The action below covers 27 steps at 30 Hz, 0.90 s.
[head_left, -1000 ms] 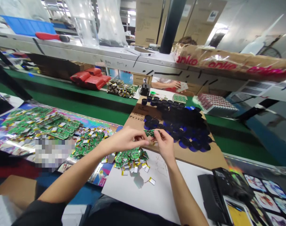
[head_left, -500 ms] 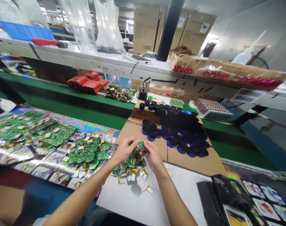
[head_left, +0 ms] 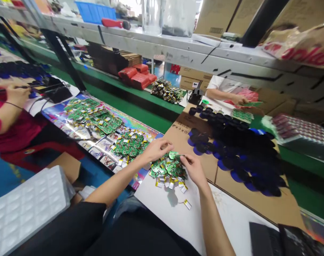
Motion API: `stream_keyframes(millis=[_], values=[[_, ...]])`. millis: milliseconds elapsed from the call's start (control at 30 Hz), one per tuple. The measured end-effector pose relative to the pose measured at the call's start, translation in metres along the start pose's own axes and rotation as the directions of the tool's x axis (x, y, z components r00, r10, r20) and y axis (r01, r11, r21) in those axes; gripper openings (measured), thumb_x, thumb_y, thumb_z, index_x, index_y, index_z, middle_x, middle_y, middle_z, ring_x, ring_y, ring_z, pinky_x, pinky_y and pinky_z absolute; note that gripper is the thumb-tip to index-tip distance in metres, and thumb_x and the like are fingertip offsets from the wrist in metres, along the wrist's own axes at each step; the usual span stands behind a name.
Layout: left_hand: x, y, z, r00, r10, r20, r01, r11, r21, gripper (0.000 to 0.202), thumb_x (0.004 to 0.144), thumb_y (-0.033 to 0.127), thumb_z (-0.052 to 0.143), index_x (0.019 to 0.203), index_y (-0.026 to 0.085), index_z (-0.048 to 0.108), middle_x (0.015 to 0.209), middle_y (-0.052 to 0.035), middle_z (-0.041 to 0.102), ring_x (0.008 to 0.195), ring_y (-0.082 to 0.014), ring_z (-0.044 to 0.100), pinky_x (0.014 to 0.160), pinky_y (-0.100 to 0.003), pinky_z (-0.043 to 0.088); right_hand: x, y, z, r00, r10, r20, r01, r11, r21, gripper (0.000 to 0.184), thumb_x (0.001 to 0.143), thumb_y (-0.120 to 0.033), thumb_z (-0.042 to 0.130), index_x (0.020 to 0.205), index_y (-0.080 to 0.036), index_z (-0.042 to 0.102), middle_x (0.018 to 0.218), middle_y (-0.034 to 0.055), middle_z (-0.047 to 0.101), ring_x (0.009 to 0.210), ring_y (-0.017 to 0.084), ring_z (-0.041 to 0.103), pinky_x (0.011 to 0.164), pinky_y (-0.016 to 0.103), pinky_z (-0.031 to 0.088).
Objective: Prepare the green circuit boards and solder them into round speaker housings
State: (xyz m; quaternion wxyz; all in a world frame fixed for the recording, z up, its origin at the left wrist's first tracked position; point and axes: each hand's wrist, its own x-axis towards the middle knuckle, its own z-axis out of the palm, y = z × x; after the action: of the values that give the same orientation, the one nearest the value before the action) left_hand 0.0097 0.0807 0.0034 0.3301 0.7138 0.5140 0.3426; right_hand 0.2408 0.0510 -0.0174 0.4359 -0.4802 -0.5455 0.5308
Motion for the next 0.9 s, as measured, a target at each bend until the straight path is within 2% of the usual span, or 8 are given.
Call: stream_keyframes(millis=[100,133,233,300,433,600,767,900], values=[[-0.01,-0.018,-0.052,0.99,-0.045,-0.134,0.066,0.985,0.159,0.045,0.099,0.053,0.056,0.119,0.017,0.074,0.124,-0.0138,0.072,0.119,-0.0307,0.063,0.11,-0.043,0.045,-0.005,-0.005,-0.01,1.0,-0.008,0.029,0.01,0.997,-0.082,0.043,0.079,-0.06,0.083,0.1,-0.021,0.083,0.103,0.0103,0.083,0.092,0.03,0.075,0.087,0.043,0.061],[-0.016,-0.027,-0.072,0.98,-0.083,-0.182,0.138,0.939,0.315,0.048,0.099,0.055,0.053,0.123,0.018,0.072,0.124,-0.0139,0.071,0.119,-0.0314,0.063,0.11,-0.044,0.045,-0.006,-0.006,-0.013,1.0,-0.021,0.023,0.023,0.994,-0.106,0.044,0.081,-0.059,0.081,0.103,-0.022,0.083,0.107,0.0111,0.083,0.097,0.03,0.076,0.09,0.045,0.061],[-0.04,-0.057,-0.124,0.915,-0.316,-0.252,0.404,0.718,0.567,0.062,0.095,0.063,0.055,0.131,0.014,0.064,0.122,-0.0188,0.071,0.116,-0.0365,0.065,0.103,-0.044,0.049,-0.003,-0.002,-0.017,0.998,-0.048,0.038,0.053,0.991,-0.122,0.045,0.085,-0.059,0.078,0.108,-0.021,0.082,0.112,0.0132,0.083,0.105,0.032,0.077,0.096,0.048,0.063],[-0.056,-0.074,-0.144,0.858,-0.458,-0.233,0.501,0.649,0.572,0.067,0.084,0.072,0.064,0.116,0.013,0.067,0.114,-0.0216,0.072,0.107,-0.0399,0.068,0.092,-0.043,0.051,0.002,0.003,-0.014,0.996,-0.039,0.075,0.046,0.996,-0.081,0.046,0.083,-0.059,0.08,0.11,-0.021,0.081,0.111,0.014,0.083,0.105,0.032,0.078,0.095,0.049,0.064],[-0.067,-0.092,-0.151,0.863,-0.462,-0.202,0.494,0.695,0.523,0.058,0.07,0.073,0.076,0.088,0.019,0.064,0.097,-0.0151,0.072,0.095,-0.0337,0.069,0.082,-0.036,0.05,0.015,0.006,0.001,0.993,-0.058,0.106,0.067,0.995,-0.074,0.044,0.081,-0.054,0.082,0.11,-0.022,0.081,0.11,0.0139,0.083,0.107,0.032,0.078,0.099,0.05,0.062],[-0.059,-0.085,-0.146,0.898,-0.386,-0.211,0.44,0.789,0.429,0.058,0.065,0.058,0.084,0.102,0.019,0.062,0.101,-0.0086,0.07,0.088,-0.0255,0.066,0.08,-0.032,0.05,0.018,-0.014,0.004,0.977,-0.172,0.127,0.204,0.928,-0.312,0.03,0.091,-0.046,0.071,0.107,-0.023,0.083,0.112,0.0113,0.083,0.107,0.031,0.076,0.103,0.05,0.057],[-0.052,-0.053,-0.154,0.943,-0.245,-0.224,0.316,0.868,0.382,0.046,0.078,0.048,0.072,0.112,0.019,0.062,0.096,-0.0038,0.07,0.086,-0.0229,0.067,0.078,-0.03,0.049,0.011,-0.031,0.0,0.968,-0.216,0.129,0.248,0.91,-0.333,0.03,0.095,-0.046,0.066,0.104,-0.022,0.082,0.108,0.0107,0.083,0.104,0.03,0.075,0.1,0.045,0.058],[-0.04,-0.008,-0.167,0.996,0.051,-0.076,-0.011,0.891,0.453,0.025,0.091,0.041,0.064,0.104,0.019,0.07,0.097,-0.0056,0.074,0.092,-0.0228,0.07,0.086,-0.032,0.051,0.01,-0.036,0.004,0.963,-0.231,0.136,0.262,0.917,-0.302,0.028,0.096,-0.043,0.066,0.108,-0.022,0.08,0.109,0.0101,0.082,0.104,0.028,0.076,0.099,0.044,0.059]])
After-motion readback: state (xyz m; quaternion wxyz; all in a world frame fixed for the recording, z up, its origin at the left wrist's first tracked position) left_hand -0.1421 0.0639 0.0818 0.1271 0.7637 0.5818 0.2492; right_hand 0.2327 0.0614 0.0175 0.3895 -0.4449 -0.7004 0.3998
